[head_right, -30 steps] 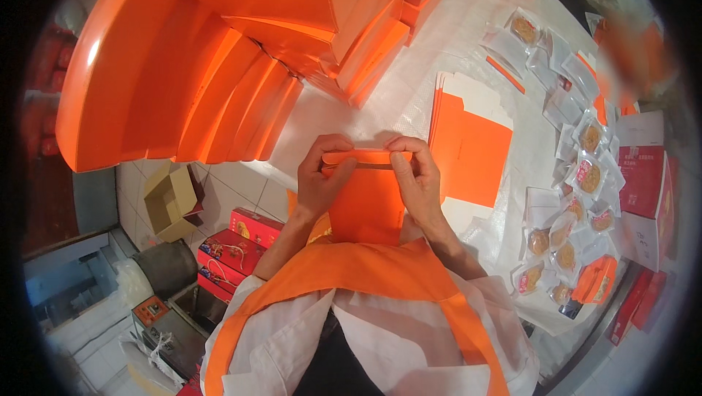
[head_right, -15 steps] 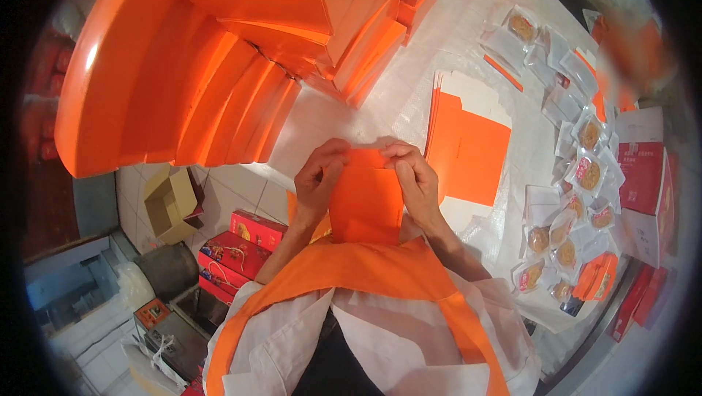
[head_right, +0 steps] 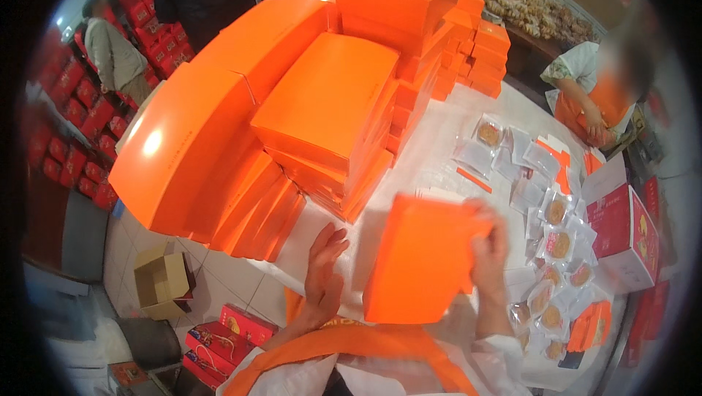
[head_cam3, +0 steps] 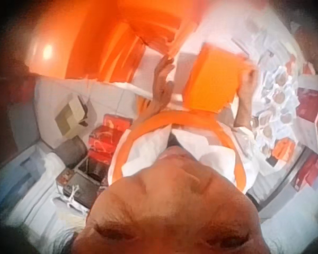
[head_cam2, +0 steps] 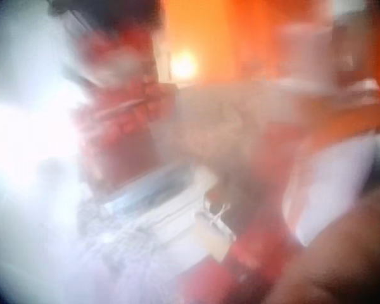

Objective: The person assembles orange cardboard boxes by folding flaps and tucking them into slots. They repeatedly pick up flat orange sheets, fold them into box shapes, and place the finished boxes into a growing stack on the table.

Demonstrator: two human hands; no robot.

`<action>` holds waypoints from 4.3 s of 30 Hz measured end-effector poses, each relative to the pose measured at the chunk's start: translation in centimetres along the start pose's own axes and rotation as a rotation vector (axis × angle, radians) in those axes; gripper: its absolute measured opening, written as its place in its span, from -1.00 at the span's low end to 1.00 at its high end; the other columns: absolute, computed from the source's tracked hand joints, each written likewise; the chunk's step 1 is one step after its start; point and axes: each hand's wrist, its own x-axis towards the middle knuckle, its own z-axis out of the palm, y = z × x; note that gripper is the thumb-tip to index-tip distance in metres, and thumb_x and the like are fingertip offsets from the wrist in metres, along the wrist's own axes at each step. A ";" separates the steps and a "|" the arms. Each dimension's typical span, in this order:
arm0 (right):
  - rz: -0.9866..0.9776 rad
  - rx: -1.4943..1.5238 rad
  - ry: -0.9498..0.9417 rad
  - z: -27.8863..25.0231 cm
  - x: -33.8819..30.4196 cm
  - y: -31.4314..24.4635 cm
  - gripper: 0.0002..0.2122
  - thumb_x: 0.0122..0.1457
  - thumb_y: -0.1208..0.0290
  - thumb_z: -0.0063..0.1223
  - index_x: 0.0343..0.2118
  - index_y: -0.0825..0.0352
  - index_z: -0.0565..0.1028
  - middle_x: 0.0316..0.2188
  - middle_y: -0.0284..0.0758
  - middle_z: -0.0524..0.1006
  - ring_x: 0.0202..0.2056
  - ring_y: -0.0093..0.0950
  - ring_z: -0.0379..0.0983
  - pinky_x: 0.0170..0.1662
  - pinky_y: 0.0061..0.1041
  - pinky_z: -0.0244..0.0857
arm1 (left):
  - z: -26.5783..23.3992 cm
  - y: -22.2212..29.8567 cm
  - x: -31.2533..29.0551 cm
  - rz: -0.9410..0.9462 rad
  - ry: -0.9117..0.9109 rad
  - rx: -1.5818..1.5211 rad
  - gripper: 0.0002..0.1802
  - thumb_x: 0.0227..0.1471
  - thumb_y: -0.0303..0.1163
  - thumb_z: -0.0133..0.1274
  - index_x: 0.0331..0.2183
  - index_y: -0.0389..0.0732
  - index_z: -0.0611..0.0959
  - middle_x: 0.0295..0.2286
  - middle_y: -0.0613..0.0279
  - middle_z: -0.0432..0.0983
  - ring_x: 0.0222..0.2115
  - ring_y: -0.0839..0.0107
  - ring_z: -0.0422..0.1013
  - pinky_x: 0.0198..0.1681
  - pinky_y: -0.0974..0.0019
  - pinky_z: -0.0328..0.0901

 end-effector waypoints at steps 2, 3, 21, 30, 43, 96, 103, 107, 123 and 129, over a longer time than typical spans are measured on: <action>0.064 0.075 0.255 1.2 3.9 -3.7 -0.73 0.11 0.35 -0.13 -0.16 0.36 0.28 -0.16 -0.24 0.34 -0.12 -0.49 0.27 -0.03 -0.52 0.14 | -0.1 0.6 -0.3 0.036 0.066 -0.049 -0.58 -0.05 -0.50 -0.15 -0.07 -0.31 0.31 0.05 -0.09 0.03 0.01 0.13 0.15 0.05 0.17 0.06; 0.085 0.026 0.273 1.8 6.2 -4.9 -0.71 0.12 0.33 -0.15 -0.13 0.36 0.27 -0.17 -0.28 0.35 -0.14 -0.52 0.27 -0.05 -0.55 0.14 | -0.2 0.8 -0.5 0.048 0.097 -0.076 -0.58 -0.06 -0.50 -0.14 -0.08 -0.31 0.32 0.04 -0.08 0.04 0.00 0.12 0.15 0.05 0.16 0.07; -0.335 0.067 -0.117 9.6 10.2 -9.4 -0.68 0.16 0.32 -0.19 -0.08 0.40 0.26 -0.03 -0.22 0.26 0.07 -0.37 0.14 0.07 -0.33 0.11 | -1.5 1.2 -2.5 0.031 0.169 0.374 -0.64 -0.13 -0.57 0.01 -0.19 -0.32 0.39 -0.04 -0.07 0.19 -0.03 0.03 0.17 -0.03 0.16 0.17; -1.436 0.286 0.037 11.3 4.4 -18.2 -0.68 0.04 0.51 -0.06 -0.10 0.19 0.31 -0.16 -0.50 0.38 -0.19 -0.63 0.21 -0.15 -0.56 0.02 | -8.2 -2.7 -17.3 -0.634 0.090 0.396 -0.74 -0.06 -0.48 -0.02 -0.23 -0.26 0.48 -0.21 -0.01 0.35 -0.14 0.16 0.29 -0.13 0.27 0.22; -1.434 0.344 -0.014 11.8 5.3 -16.6 -0.80 0.08 0.40 -0.09 -0.20 0.24 0.36 -0.24 -0.45 0.41 -0.24 -0.59 0.27 -0.16 -0.53 0.10 | -15.7 -3.0 -25.6 -1.335 -0.046 0.902 -0.79 -0.01 -0.39 -0.02 -0.29 -0.24 0.52 -0.39 0.01 0.45 -0.35 0.17 0.42 -0.29 0.27 0.29; 0.988 -0.172 -0.723 3.7 -5.1 -1.3 -0.74 0.17 0.29 -0.16 -0.17 0.34 0.37 -0.24 -0.30 0.42 -0.20 -0.51 0.34 -0.09 -0.48 0.20 | -1.0 -10.5 -6.5 -0.256 -0.102 0.459 -0.83 -0.08 -0.33 0.04 -0.56 -0.22 0.54 -0.58 0.12 0.44 -0.55 0.16 0.38 -0.52 0.23 0.26; 0.908 0.199 -0.781 -3.5 -11.0 2.8 -0.72 0.18 0.31 -0.16 -0.11 0.35 0.35 -0.20 -0.29 0.42 -0.16 -0.51 0.33 -0.07 -0.49 0.18 | -1.4 -12.0 -8.1 -0.487 -0.102 0.504 -0.82 -0.05 -0.34 -0.01 -0.53 -0.26 0.54 -0.57 0.09 0.45 -0.56 0.12 0.36 -0.50 0.27 0.26; 0.702 -0.663 -0.321 -5.3 -8.7 -0.7 -0.60 0.12 0.26 -0.09 -0.04 0.38 0.28 -0.06 -0.19 0.33 0.01 -0.33 0.21 0.05 -0.37 0.06 | -0.5 -10.3 -7.0 -0.575 -0.170 0.460 -0.77 -0.01 -0.33 -0.06 -0.46 -0.30 0.55 -0.62 0.12 0.41 -0.57 0.38 0.32 -0.41 0.38 0.25; 0.218 -1.223 -0.243 -4.4 -15.0 9.8 -0.41 -0.02 0.17 0.01 0.03 0.44 0.19 0.09 -0.18 0.14 0.16 -0.29 -0.03 0.16 -0.04 -0.31 | 14.7 -10.0 -4.4 -0.495 -0.337 0.526 -0.44 -0.12 -0.44 0.00 -0.07 -0.45 0.22 -0.05 -0.22 0.12 0.01 -0.05 0.08 0.06 0.14 0.03; 0.229 -1.150 -0.270 -5.1 -15.2 9.5 -0.45 0.04 0.15 -0.06 0.07 0.32 0.18 0.11 -0.23 0.13 0.18 -0.32 -0.07 0.15 0.05 -0.37 | 17.3 -7.2 -3.8 -0.537 -0.061 0.156 -0.63 0.01 -0.39 -0.10 -0.16 -0.42 0.32 -0.15 0.01 0.30 -0.12 0.28 0.25 -0.07 0.28 0.16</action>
